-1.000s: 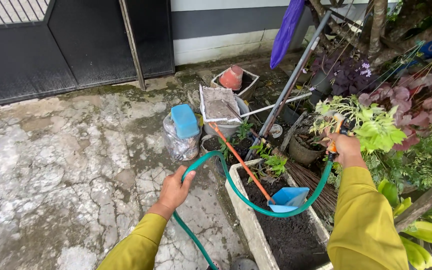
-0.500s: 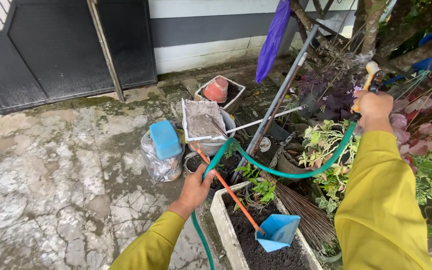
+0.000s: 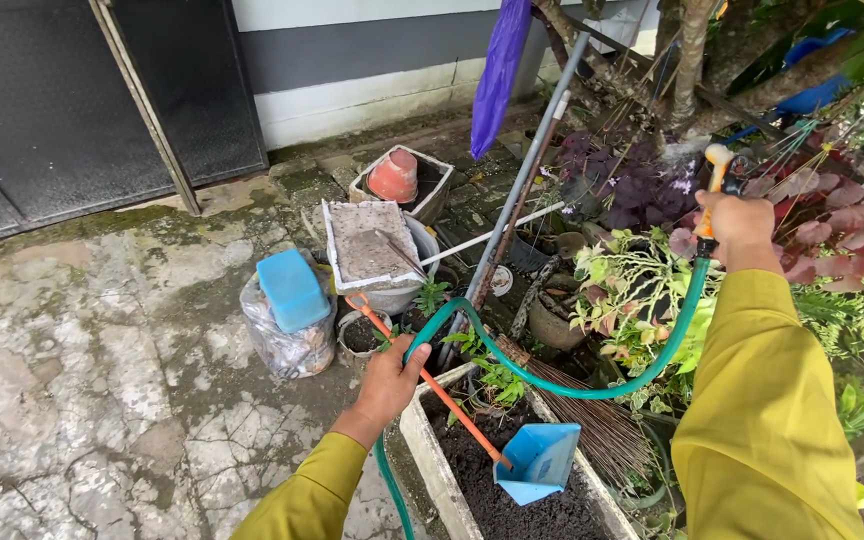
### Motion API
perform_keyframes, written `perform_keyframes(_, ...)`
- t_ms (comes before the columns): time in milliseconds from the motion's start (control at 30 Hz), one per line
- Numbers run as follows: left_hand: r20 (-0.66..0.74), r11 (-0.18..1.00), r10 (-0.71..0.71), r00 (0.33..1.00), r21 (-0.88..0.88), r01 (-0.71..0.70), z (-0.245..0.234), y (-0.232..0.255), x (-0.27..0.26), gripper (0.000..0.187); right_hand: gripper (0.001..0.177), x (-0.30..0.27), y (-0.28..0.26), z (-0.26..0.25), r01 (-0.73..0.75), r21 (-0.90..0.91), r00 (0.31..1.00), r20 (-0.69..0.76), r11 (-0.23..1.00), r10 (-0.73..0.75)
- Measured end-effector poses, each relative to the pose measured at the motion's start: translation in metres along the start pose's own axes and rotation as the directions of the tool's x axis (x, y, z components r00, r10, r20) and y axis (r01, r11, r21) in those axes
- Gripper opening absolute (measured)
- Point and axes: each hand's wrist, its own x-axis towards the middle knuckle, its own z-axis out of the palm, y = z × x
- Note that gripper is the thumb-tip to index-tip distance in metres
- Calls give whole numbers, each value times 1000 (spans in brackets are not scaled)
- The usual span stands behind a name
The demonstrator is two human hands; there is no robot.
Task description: Water several potted plants using a hose with a spray nozzle.
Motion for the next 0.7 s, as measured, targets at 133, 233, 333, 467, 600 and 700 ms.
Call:
perform_keyframes(133,30,1000,-19,999,-5,19,7,-4,-3,44,36,-20,-29,1,-1,-120,999,43,993,6)
perform_keyframes(233,-8,999,8,1000,-49,-8,10,-11,-6,43,59,-11,-30,5,122,151,989,68,981,-133)
perform_keyframes(333,-55,997,22,998,-69,-26,8,-16,-11,44,36,-14,-31,10,122,124,984,117,985,-137)
perform_keyframes(467,-37,993,-38,999,-113,34,-1,-7,-19,44,37,-28,-39,16,85,-14,993,79,996,-84)
perform_keyframes(600,-20,990,-76,997,-125,72,-4,-4,-22,43,34,-52,-50,21,-5,-195,998,61,981,17)
perform_keyframes(700,-17,994,-41,999,-99,39,1,-7,-19,42,29,-49,-44,20,13,-178,999,54,984,-3)
